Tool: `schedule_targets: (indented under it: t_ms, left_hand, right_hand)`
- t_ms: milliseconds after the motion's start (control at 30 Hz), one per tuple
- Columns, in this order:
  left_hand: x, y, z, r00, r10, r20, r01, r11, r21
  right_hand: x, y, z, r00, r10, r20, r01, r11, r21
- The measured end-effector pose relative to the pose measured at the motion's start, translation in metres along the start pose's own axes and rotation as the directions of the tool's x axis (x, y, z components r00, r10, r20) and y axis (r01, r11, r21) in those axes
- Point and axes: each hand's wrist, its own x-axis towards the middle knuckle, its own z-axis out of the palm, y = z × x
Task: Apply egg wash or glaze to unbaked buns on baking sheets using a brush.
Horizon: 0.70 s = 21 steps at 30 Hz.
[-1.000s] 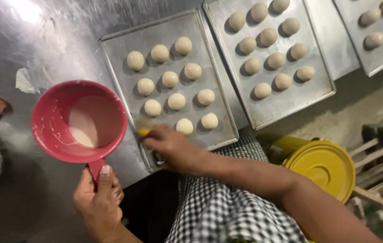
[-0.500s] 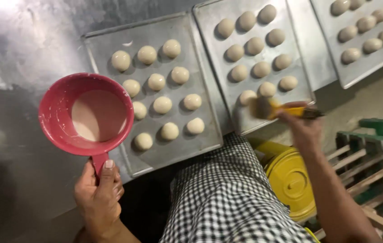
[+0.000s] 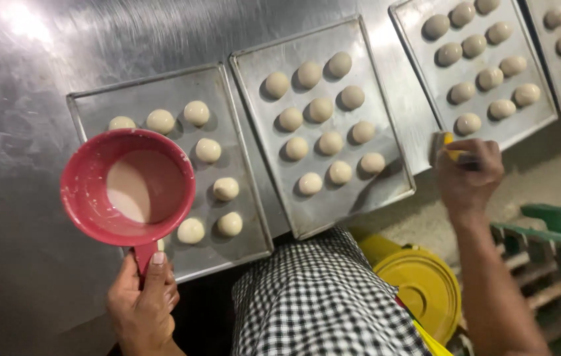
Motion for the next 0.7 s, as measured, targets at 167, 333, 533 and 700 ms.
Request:
schedule_targets:
  t_ms: [167, 333, 533, 700]
  left_hand:
    - [-0.008, 0.001, 0.044, 1.000, -0.001, -0.015, 0.001, 1.000, 0.026]
    - [-0.017, 0.010, 0.076, 0.999, 0.024, 0.036, -0.025, 0.998, 0.050]
    - [-0.039, -0.014, 0.103, 0.996, 0.051, -0.071, -0.050, 0.999, 0.010]
    - [-0.040, -0.031, 0.089, 0.999, 0.038, -0.032, -0.038, 0.999, -0.018]
  right_hand:
    - [-0.022, -0.032, 0.115, 0.920, -0.377, 0.108, 0.346, 0.909, 0.230]
    - [-0.033, -0.106, 0.154, 0.830, -0.223, 0.511, -0.192, 0.746, 0.637]
    - [0.105, 0.075, 0.115, 0.985, 0.046, 0.165, -0.121, 0.867, 0.484]
    - [0.063, 0.010, 0.185, 0.926, -0.378, 0.007, 0.372, 0.914, 0.163]
